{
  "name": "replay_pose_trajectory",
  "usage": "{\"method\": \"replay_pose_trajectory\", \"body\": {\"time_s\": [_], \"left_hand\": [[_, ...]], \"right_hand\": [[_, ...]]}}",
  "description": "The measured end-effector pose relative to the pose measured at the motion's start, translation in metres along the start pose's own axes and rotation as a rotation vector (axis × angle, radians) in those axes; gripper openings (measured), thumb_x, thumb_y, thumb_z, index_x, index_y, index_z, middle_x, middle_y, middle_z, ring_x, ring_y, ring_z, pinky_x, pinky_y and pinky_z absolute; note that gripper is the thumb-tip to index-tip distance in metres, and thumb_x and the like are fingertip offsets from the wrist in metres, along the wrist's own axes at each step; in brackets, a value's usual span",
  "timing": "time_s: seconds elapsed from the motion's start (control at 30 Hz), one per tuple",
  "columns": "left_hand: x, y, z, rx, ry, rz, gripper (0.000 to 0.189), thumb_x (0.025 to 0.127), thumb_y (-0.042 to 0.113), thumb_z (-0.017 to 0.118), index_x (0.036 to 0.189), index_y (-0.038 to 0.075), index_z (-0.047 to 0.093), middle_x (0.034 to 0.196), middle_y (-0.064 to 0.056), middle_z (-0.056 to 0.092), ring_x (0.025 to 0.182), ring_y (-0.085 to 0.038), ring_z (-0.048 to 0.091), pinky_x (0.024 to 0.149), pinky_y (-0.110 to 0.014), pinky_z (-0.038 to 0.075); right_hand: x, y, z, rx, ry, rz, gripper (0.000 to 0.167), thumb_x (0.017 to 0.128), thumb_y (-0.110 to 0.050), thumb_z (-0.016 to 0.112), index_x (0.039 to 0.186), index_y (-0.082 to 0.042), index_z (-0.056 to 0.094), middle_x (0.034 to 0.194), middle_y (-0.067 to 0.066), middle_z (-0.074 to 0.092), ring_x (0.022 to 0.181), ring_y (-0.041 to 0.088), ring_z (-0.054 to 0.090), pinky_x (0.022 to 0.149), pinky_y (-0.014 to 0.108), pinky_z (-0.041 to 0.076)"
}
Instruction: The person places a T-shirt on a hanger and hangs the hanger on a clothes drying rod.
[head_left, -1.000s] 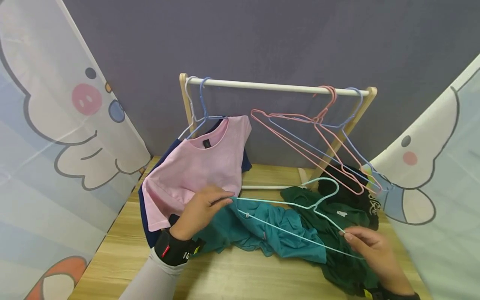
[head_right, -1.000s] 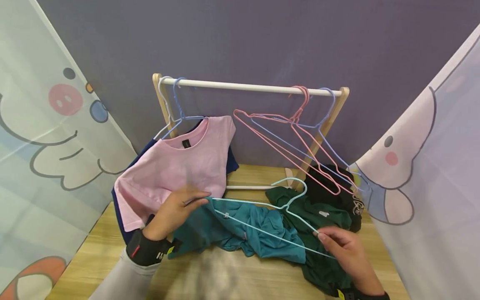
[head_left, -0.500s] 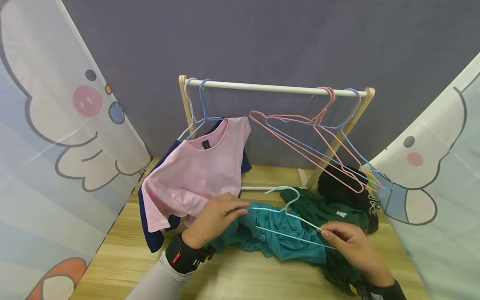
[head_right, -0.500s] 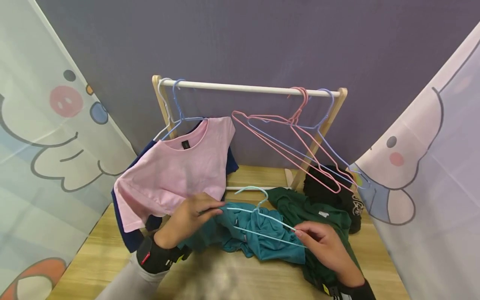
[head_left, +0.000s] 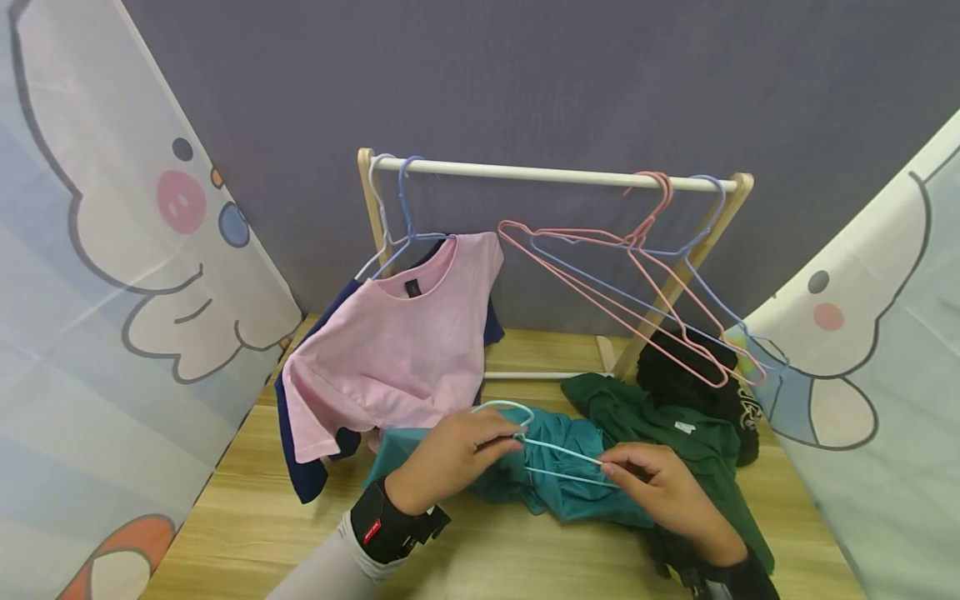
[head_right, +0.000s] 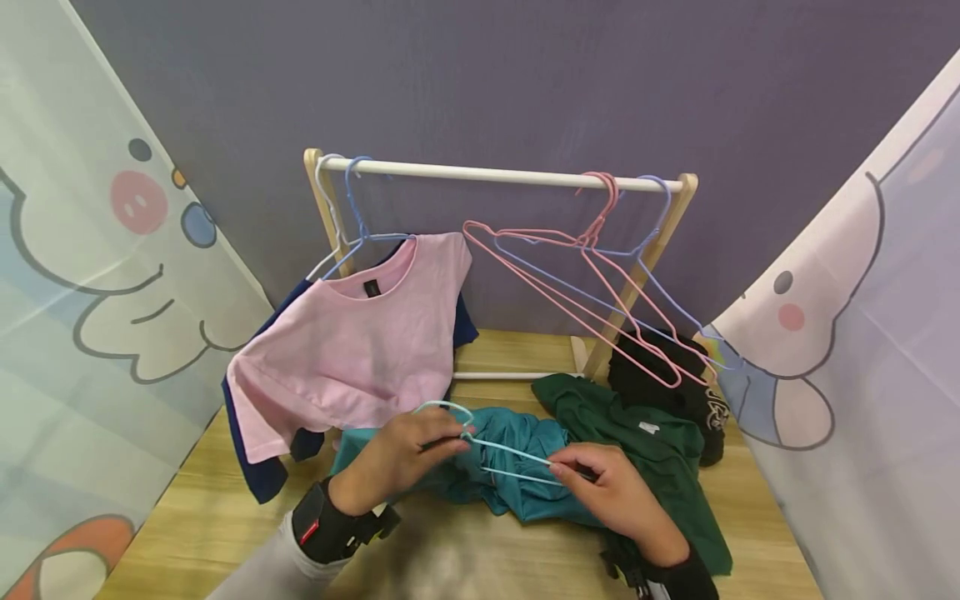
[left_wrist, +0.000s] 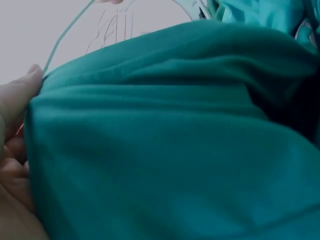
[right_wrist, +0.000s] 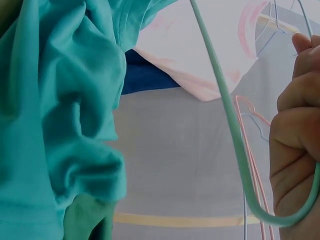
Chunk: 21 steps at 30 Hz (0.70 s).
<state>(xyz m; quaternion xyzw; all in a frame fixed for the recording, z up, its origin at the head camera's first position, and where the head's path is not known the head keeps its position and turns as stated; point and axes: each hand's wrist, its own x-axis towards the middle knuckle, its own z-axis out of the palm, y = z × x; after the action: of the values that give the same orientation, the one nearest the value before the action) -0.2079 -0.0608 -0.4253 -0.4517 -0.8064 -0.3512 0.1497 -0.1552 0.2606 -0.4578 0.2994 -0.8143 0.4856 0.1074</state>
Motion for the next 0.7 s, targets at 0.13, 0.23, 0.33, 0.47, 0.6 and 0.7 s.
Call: {"method": "replay_pose_trajectory", "body": {"time_s": [0.13, 0.23, 0.33, 0.47, 0.6, 0.7], "left_hand": [[-0.001, 0.001, 0.003, -0.022, 0.008, 0.015, 0.006, 0.096, 0.017, 0.074, 0.097, 0.012, 0.077, 0.093, 0.005, 0.073, 0.087, -0.005, 0.065, 0.077, -0.016, 0.053], [-0.001, 0.002, 0.001, -0.034, 0.024, 0.007, 0.006, 0.098, 0.017, 0.073, 0.097, 0.012, 0.076, 0.094, 0.005, 0.072, 0.088, -0.005, 0.065, 0.078, -0.017, 0.054], [-0.001, 0.002, -0.003, -0.040, 0.046, -0.016, 0.007, 0.098, 0.017, 0.073, 0.100, 0.012, 0.078, 0.100, 0.004, 0.074, 0.096, -0.008, 0.069, 0.085, -0.021, 0.057], [-0.003, 0.001, -0.010, -0.025, 0.091, -0.059, 0.011, 0.096, 0.017, 0.074, 0.106, 0.015, 0.079, 0.107, 0.005, 0.076, 0.104, -0.010, 0.069, 0.091, -0.026, 0.058], [-0.005, 0.001, -0.017, -0.022, 0.130, -0.086, 0.012, 0.097, 0.018, 0.074, 0.107, 0.016, 0.078, 0.104, 0.007, 0.075, 0.101, -0.008, 0.068, 0.088, -0.026, 0.057], [-0.006, 0.003, -0.021, -0.028, 0.151, -0.085, 0.012, 0.097, 0.019, 0.073, 0.108, 0.015, 0.078, 0.105, 0.005, 0.076, 0.104, -0.010, 0.069, 0.089, -0.028, 0.057]], "right_hand": [[0.002, 0.000, 0.003, 0.001, -0.019, 0.004, 0.039, 0.088, 0.016, 0.069, 0.103, -0.019, 0.076, 0.083, -0.002, 0.070, 0.070, -0.001, 0.057, 0.058, 0.019, 0.050], [0.004, 0.000, 0.001, 0.027, -0.032, -0.035, 0.040, 0.088, 0.018, 0.067, 0.109, -0.015, 0.076, 0.085, 0.002, 0.070, 0.071, 0.003, 0.059, 0.061, 0.019, 0.052], [0.004, 0.003, -0.003, 0.021, -0.006, -0.061, 0.039, 0.087, 0.018, 0.068, 0.115, -0.009, 0.075, 0.094, -0.001, 0.072, 0.078, 0.007, 0.064, 0.070, 0.019, 0.055], [0.003, 0.010, -0.010, -0.004, 0.099, -0.032, 0.032, 0.086, 0.014, 0.072, 0.116, 0.002, 0.072, 0.106, -0.005, 0.073, 0.092, 0.007, 0.067, 0.083, 0.015, 0.055], [0.002, 0.020, -0.011, 0.099, 0.204, 0.040, 0.036, 0.086, 0.020, 0.067, 0.121, 0.012, 0.066, 0.113, -0.007, 0.074, 0.103, 0.003, 0.069, 0.082, 0.013, 0.056], [0.002, 0.031, -0.004, 0.226, 0.218, 0.111, 0.039, 0.090, 0.021, 0.062, 0.127, 0.009, 0.064, 0.113, -0.008, 0.076, 0.105, 0.002, 0.072, 0.080, 0.015, 0.058]]}}
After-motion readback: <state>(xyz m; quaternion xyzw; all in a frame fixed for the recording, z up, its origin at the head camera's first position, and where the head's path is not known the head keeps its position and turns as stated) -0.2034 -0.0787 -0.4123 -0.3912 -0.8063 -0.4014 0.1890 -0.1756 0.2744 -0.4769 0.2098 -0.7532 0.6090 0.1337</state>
